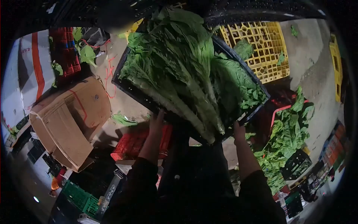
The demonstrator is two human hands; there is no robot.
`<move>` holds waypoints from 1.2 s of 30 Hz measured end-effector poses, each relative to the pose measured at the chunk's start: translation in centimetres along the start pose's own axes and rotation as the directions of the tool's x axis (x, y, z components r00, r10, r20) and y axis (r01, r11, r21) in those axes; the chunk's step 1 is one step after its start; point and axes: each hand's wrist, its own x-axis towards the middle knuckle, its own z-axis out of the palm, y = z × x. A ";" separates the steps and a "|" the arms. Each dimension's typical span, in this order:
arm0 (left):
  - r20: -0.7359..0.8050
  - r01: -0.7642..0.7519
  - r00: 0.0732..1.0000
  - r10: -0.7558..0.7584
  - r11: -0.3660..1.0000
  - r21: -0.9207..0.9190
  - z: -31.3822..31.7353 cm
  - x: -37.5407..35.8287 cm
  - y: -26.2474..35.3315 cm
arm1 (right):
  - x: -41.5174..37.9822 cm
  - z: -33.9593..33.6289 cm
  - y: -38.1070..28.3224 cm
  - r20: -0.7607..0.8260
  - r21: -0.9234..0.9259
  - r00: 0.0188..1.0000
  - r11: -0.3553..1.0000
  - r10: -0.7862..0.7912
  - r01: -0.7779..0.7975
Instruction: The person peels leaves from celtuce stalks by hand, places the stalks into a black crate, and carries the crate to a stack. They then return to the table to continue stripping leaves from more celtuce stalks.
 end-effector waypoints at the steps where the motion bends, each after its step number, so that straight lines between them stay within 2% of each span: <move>1: 0.212 -0.240 0.957 0.198 0.951 0.194 0.9 -0.6 -1.4 | -0.3 0.0 -0.8 0.049 0.066 0.988 0.986 0.149 -0.152; 2: 0.203 -0.244 0.957 0.208 0.955 0.171 2.2 -1.0 0.8 | -0.7 -0.3 -1.2 0.107 0.122 0.949 0.944 0.295 -0.307; 3: 0.069 0.030 0.997 -0.038 0.994 0.109 3.3 -1.9 5.1 | -0.4 -0.3 0.0 0.098 0.111 0.956 0.951 0.277 -0.287; 4: -0.042 0.298 0.954 -0.298 0.954 0.010 4.0 -2.2 7.4 | 0.9 0.1 2.5 0.076 0.124 0.955 0.947 0.288 -0.296; 6: -0.046 0.284 0.957 -0.285 0.958 -0.041 3.4 -1.6 6.9 | 0.9 -0.1 2.3 0.052 0.126 0.955 0.947 0.291 -0.296; 8: -0.056 0.271 0.960 -0.276 0.959 -0.075 1.3 -0.3 5.9 | -1.8 1.2 0.4 0.240 0.184 0.907 0.901 0.347 -0.393; 9: -0.031 0.224 0.974 -0.223 0.974 0.037 -0.3 1.2 5.5 | -2.4 2.4 1.3 0.265 -0.035 0.929 0.965 0.259 -0.259; 10: 0.001 0.172 0.985 -0.174 0.974 0.148 -1.3 2.7 5.4 | -3.2 3.8 2.3 0.307 -0.247 0.935 0.964 0.178 -0.102; 11: 0.006 0.185 0.982 -0.188 0.969 0.163 -1.8 3.3 7.7 | -4.6 5.5 1.1 0.345 0.054 0.876 0.924 0.338 -0.379; 12: 0.007 0.203 0.978 -0.207 0.963 0.179 -2.5 4.2 10.2 | -6.5 6.9 -0.5 0.428 0.327 0.776 0.722 0.463 -0.610; 13: -0.009 0.119 0.992 -0.125 0.912 0.392 -3.9 6.2 10.8 | -8.2 7.6 -1.5 0.456 -0.184 0.858 0.969 0.234 -0.167; 14: -0.003 0.034 0.999 -0.039 0.812 0.583 -5.4 8.7 11.1 | -9.2 8.6 -2.1 0.595 -0.570 0.803 0.722 0.034 0.392; 15: 0.005 -0.058 0.998 0.067 0.818 0.573 -6.3 10.7 11.6 | -10.0 10.2 -2.1 0.595 -0.581 0.802 0.712 0.043 0.393; 16: 0.010 -0.149 0.985 0.173 0.815 0.560 -6.7 12.6 12.5 | -10.7 12.0 -2.1 0.587 -0.387 0.803 0.837 -0.099 0.386; 17: -0.016 -0.107 0.989 0.149 0.777 0.620 -6.5 13.8 14.7 | -11.2 13.3 -1.9 0.544 -0.174 0.807 0.910 -0.230 0.377; 18: -0.040 -0.067 0.991 0.127 0.738 0.671 -6.3 14.7 17.1 | -11.4 14.2 -2.6 0.544 -0.201 0.809 0.902 -0.222 0.382; 19: -0.067 -0.067 0.986 0.152 0.736 0.674 -6.3 15.4 18.2 | -11.1 15.0 -4.4 0.680 -0.164 0.702 0.977 0.212 -0.136; 20: -0.093 -0.072 0.979 0.183 0.733 0.677 -6.4 16.4 19.0 | -10.6 15.5 -6.7 0.780 -0.204 0.369 0.763 0.505 -0.613; 21: -0.139 -0.082 0.953 0.268 0.672 0.736 -7.0 18.6 17.0 | -10.6 15.4 -10.1 0.768 -0.208 0.391 0.774 0.508 -0.598; 22: -0.147 -0.081 0.953 0.264 0.693 0.716 -6.3 18.2 17.2 | -11.4 15.0 -14.1 0.775 -0.320 0.463 0.899 0.430 -0.299; 23: -0.244 -0.034 0.930 0.274 0.727 0.686 -5.1 17.0 18.1 | -11.6 15.0 -17.3 0.795 -0.410 0.502 0.911 0.340 0.032; 24: -0.337 0.008 0.899 0.279 0.760 0.650 -4.3 16.3 18.7 | -10.7 14.9 -19.4 0.681 -0.341 0.732 0.891 0.013 0.302; 25: -0.343 0.005 0.899 0.272 0.778 0.628 -4.3 16.3 18.7 | -9.6 14.6 -21.7 0.501 -0.333 0.788 0.761 -0.357 0.556; 26: -0.345 0.029 0.905 0.248 0.774 0.633 -4.3 16.5 18.5 | -8.1 14.9 -25.2 0.347 -0.178 0.747 0.743 -0.566 0.645; 27: -0.347 0.051 0.910 0.228 0.767 0.640 -4.4 16.6 18.5 | -5.5 15.3 -27.4 0.175 -0.212 0.499 0.463 -0.849 0.861; 29: -0.355 0.069 0.912 0.203 0.779 0.623 -4.5 16.6 18.6 | -3.2 16.2 -34.6 0.084 -0.266 0.241 0.211 -0.967 0.941; 31: -0.361 0.096 0.916 0.174 0.780 0.619 -4.6 16.8 18.7 | -1.2 18.3 -39.3 0.066 -0.492 0.238 0.176 -0.969 0.853; 33: -0.379 0.095 0.904 0.196 0.773 0.627 -4.6 16.9 18.4 | 2.1 20.6 -41.7 0.142 -0.562 0.208 0.094 -0.968 0.822; 36: -0.357 0.067 0.911 0.206 0.781 0.621 -4.8 16.7 18.3 | 4.9 23.6 -42.8 0.243 -0.593 0.306 0.108 -0.921 0.798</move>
